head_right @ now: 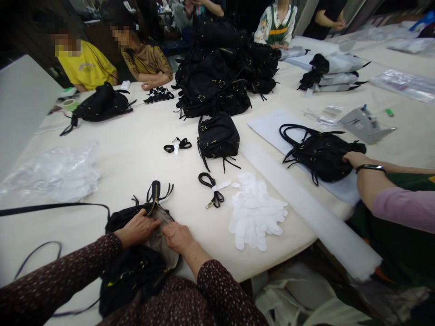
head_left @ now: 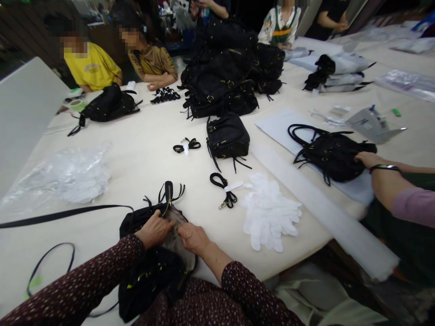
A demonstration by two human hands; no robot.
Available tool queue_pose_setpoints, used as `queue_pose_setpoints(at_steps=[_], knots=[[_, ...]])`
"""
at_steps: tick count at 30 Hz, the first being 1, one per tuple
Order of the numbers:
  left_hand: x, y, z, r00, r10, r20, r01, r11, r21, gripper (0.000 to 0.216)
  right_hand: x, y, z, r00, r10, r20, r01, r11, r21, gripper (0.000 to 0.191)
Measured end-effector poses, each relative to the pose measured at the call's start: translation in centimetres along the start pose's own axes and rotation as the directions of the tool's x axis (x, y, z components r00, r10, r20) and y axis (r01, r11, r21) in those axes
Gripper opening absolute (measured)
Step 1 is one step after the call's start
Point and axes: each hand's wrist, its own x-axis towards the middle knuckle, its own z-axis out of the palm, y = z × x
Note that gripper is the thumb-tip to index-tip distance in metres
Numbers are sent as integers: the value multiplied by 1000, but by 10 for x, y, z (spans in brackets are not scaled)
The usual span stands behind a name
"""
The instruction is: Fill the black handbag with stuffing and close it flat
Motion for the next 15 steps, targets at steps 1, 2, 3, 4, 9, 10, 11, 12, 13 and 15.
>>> queue_pose_setpoints(at_steps=[1,2,3,4,9,10,11,12,13,15], knots=[[0,1,1,1000,3,-10,-3,1000,-13,32,0,-1,0,1000,5,3,-5,1000,-5,13],[1,1,2,1000,4,-19,-4,1000,-26,30,0,-1,-1,1000,10,5,-10,1000,-7,13],[2,2,2,1000,1,-25,-2,999,-38,28,0,-2,-1,1000,12,7,-12,1000,-6,13],[3,2,2,1000,-1,-28,0,999,-47,26,0,-2,-1,1000,15,8,-15,1000,-5,13],[-1,-8,-19,999,29,-15,-30,994,-100,19,1,-2,-1,999,36,3,-36,999,3,17],[-4,-11,-27,999,43,-4,-44,991,-125,19,2,-3,-1,999,42,0,-42,999,8,18],[-7,-13,-34,998,56,9,-54,987,-149,19,3,-3,-1,999,50,-4,-50,999,15,18],[-10,-14,-42,998,64,23,-59,984,-170,20,4,-4,-1,998,57,-7,-57,998,24,18],[-13,-15,-48,997,65,34,-58,981,-185,22,5,-5,-1,998,67,-9,-67,997,37,19],[-18,-14,-57,998,46,46,-36,980,-197,24,8,-7,-3,994,109,-1,-108,991,83,20]])
